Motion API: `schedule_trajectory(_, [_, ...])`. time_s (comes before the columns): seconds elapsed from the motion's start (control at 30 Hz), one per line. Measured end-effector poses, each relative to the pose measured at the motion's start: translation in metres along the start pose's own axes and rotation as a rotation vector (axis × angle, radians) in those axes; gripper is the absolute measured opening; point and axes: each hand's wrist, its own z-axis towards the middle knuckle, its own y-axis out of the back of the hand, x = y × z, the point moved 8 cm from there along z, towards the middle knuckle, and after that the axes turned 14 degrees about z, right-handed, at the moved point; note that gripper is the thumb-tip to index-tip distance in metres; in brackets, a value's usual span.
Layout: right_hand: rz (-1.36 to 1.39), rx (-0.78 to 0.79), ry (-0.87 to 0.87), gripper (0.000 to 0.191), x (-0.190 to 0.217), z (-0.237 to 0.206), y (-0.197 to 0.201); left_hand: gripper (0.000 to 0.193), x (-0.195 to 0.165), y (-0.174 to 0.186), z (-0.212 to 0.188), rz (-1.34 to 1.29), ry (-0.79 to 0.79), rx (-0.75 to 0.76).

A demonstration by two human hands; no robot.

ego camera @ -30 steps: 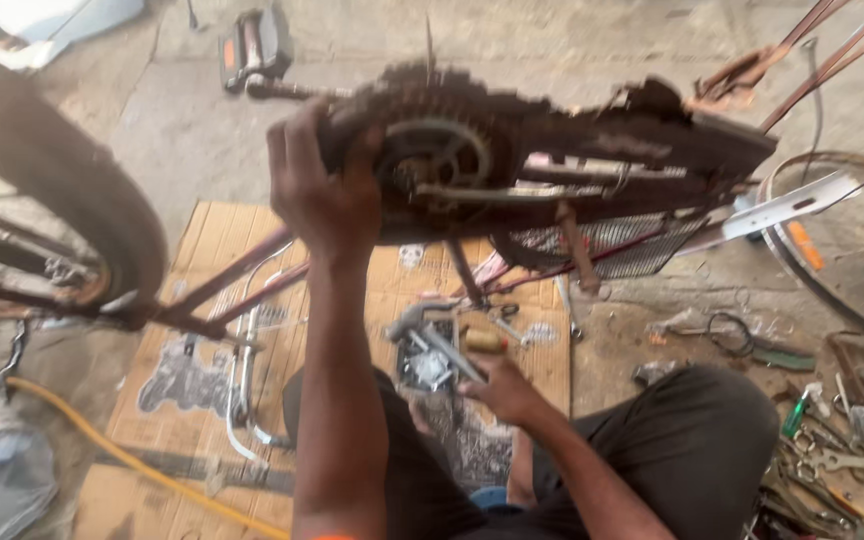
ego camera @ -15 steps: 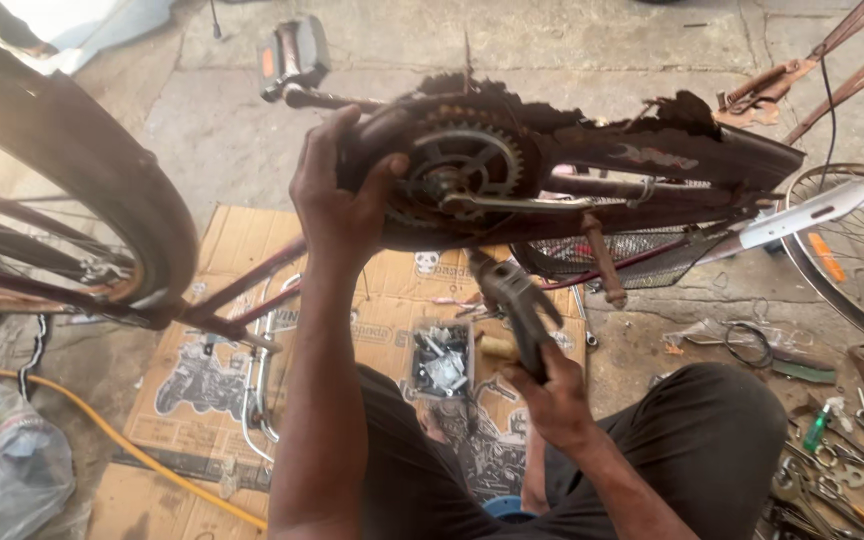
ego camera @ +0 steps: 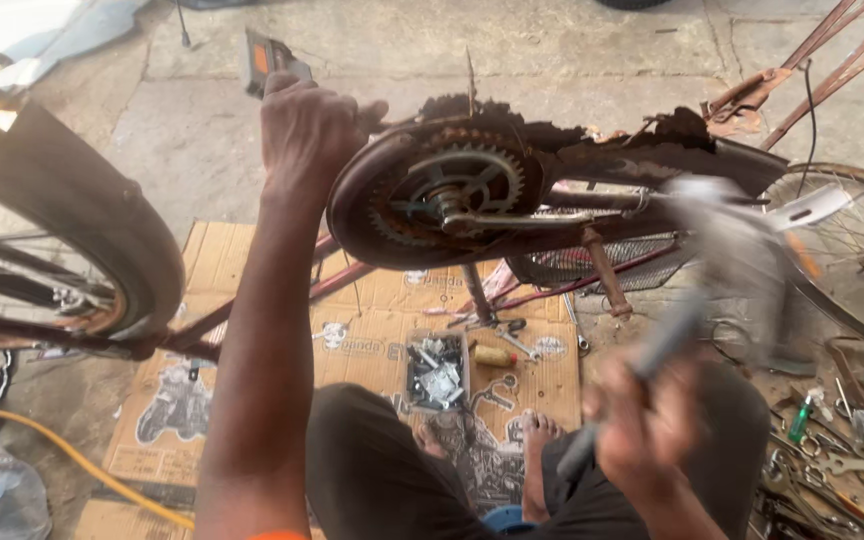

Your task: The person applies lubricant to the bicycle's crankset and chain area, then uses a hammer and wrench to adjust and secure the crank arm. The person repeatedly strikes the crank arm with a hammer while holding it in place with a wrench.

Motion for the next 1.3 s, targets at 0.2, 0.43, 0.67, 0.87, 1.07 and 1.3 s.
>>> schedule_trajectory(0.2, [0.152, -0.089, -0.333, 0.071, -0.022, 0.021, 0.027, 0.064, -0.008, 0.021, -0.006, 0.039, -0.110, -0.293])
schedule_trajectory(0.43, [0.382, 0.116, 0.607, 0.023, 0.080, -0.028, 0.050, 0.069, -0.003, 0.007, -0.004, 0.093, -0.144, -0.277])
schedule_trajectory(0.67, [0.426, 0.044, -0.369, 0.041, -0.058, 0.016, 0.006, 0.069, -0.002, 0.013, -0.005, 0.151, -0.201, -0.458])
schedule_trajectory(0.87, [0.174, -0.068, 0.106, 0.034, -0.002, 0.003, 0.093, 0.061, -0.001, 0.009, -0.019, 0.159, -0.156, -0.450])
schedule_trajectory(1.07, [0.506, 0.194, 0.627, 0.027, 0.085, -0.018, 0.078, 0.056, -0.004, 0.014, -0.023, 0.127, -0.163, -0.439])
schedule_trajectory(1.3, [0.532, 0.057, -0.281, 0.020, -0.075, 0.013, 0.026, 0.056, -0.007, 0.018, -0.015, 0.199, -0.234, -0.478])
